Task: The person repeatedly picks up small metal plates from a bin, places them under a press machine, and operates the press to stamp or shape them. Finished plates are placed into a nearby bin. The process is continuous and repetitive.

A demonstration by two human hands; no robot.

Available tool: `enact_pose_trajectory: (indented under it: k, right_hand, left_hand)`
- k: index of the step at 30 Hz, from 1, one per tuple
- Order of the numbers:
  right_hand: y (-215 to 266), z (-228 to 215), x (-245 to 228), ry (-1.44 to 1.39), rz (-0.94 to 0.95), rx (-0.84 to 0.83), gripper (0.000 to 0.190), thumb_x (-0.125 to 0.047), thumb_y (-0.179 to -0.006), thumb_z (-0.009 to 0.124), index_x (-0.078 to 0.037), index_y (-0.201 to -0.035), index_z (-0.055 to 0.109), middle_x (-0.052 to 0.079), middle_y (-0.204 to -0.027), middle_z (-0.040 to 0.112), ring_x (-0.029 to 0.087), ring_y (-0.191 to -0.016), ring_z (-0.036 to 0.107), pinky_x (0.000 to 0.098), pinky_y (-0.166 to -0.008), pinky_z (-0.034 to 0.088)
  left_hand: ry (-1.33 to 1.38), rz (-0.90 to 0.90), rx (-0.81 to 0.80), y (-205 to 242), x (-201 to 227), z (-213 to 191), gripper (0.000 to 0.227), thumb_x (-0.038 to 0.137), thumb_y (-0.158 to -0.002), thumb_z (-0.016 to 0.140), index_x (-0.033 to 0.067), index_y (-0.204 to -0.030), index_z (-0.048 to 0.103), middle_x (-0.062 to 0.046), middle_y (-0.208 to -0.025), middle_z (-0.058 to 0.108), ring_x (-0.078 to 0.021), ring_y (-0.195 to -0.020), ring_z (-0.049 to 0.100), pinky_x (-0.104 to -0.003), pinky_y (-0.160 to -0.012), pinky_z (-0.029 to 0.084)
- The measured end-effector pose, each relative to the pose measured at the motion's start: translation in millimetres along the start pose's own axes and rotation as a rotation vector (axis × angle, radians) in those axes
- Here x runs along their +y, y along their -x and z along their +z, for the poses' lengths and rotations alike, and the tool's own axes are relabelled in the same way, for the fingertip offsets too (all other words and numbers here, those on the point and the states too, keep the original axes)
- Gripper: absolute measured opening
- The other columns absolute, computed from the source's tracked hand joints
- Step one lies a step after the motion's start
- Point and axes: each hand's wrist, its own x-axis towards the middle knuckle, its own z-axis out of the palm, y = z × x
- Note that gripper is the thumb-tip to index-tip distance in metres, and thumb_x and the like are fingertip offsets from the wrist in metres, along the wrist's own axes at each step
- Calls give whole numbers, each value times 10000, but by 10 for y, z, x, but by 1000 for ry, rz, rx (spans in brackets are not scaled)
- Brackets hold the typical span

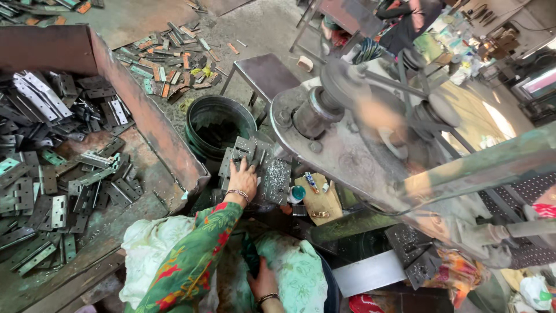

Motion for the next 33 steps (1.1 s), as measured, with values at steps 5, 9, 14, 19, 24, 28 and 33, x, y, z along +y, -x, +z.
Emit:
enact_pose_trajectory:
  k: [5, 9, 14, 19, 24, 28, 33]
  right_hand:
    - [-26, -422, -106, 33, -83, -11, 659, -298, -790, 791, -121, -1352, 496, 262, -1013, 722, 462, -984, 684, 529, -830, 553]
    - [17, -537, -270, 34, -93, -7, 662, -308, -775, 797, -129, -1349, 519, 258, -1034, 724, 452, -1003, 688, 519, -850, 554]
    - [87, -614, -335, 62, -48, -52, 681, -340, -801, 771, -123, -1383, 492, 260, -1067, 713, 449, -1030, 675, 519, -874, 544]
    - [84, -642, -359, 75, -61, -63, 694, -351, -790, 778, -117, -1377, 490, 258, -1064, 713, 449, -1032, 675, 512, -877, 542]
    - [-88, -761, -316, 90, -55, -47, 619, -421, -855, 760, -144, -1369, 554, 236, -1111, 716, 424, -1056, 677, 501, -888, 539]
    - [-483, -911, -372, -182, -325, 315, 549, -312, -838, 806, -116, -1320, 628, 150, -1083, 749, 294, -914, 718, 423, -795, 570]
    - [-1038, -1102, -671, -1008, -193, 277, 423, -126, -871, 761, -87, -1277, 648, 19, -1071, 714, 107, -847, 674, 264, -634, 559]
  left_hand:
    - [-35, 79, 11, 279, 59, -99, 359, 303, -991, 485, 118, -1152, 746, -51, -1348, 601, -360, -1431, 339, -733, -1150, 171]
    - [-77, 188, -68, 709, 106, -230, 298, 262, -955, 534, 137, -1088, 769, -67, -1255, 644, -362, -1383, 394, -703, -1159, 206]
    - [-142, 305, -31, 1034, 61, -313, 290, 269, -910, 567, 136, -1062, 775, -76, -1227, 653, -351, -1350, 422, -659, -1165, 236]
    - [-261, 333, 166, 985, 13, -395, 382, 290, -796, 601, 144, -1108, 765, -99, -1263, 645, -389, -1325, 436, -661, -1069, 280]
    - [86, 228, 201, 845, 11, -399, 256, 174, -836, 643, 112, -1044, 780, -44, -1218, 680, -294, -1241, 499, -554, -1145, 331]
    - [741, -72, 358, 701, -53, -267, 185, 195, -791, 751, 69, -917, 799, -65, -1087, 774, -302, -1061, 644, -406, -952, 510]
    - [1295, -185, 145, 503, -50, -186, 257, 141, -763, 734, 66, -1003, 792, -164, -893, 778, -331, -868, 762, -382, -809, 568]
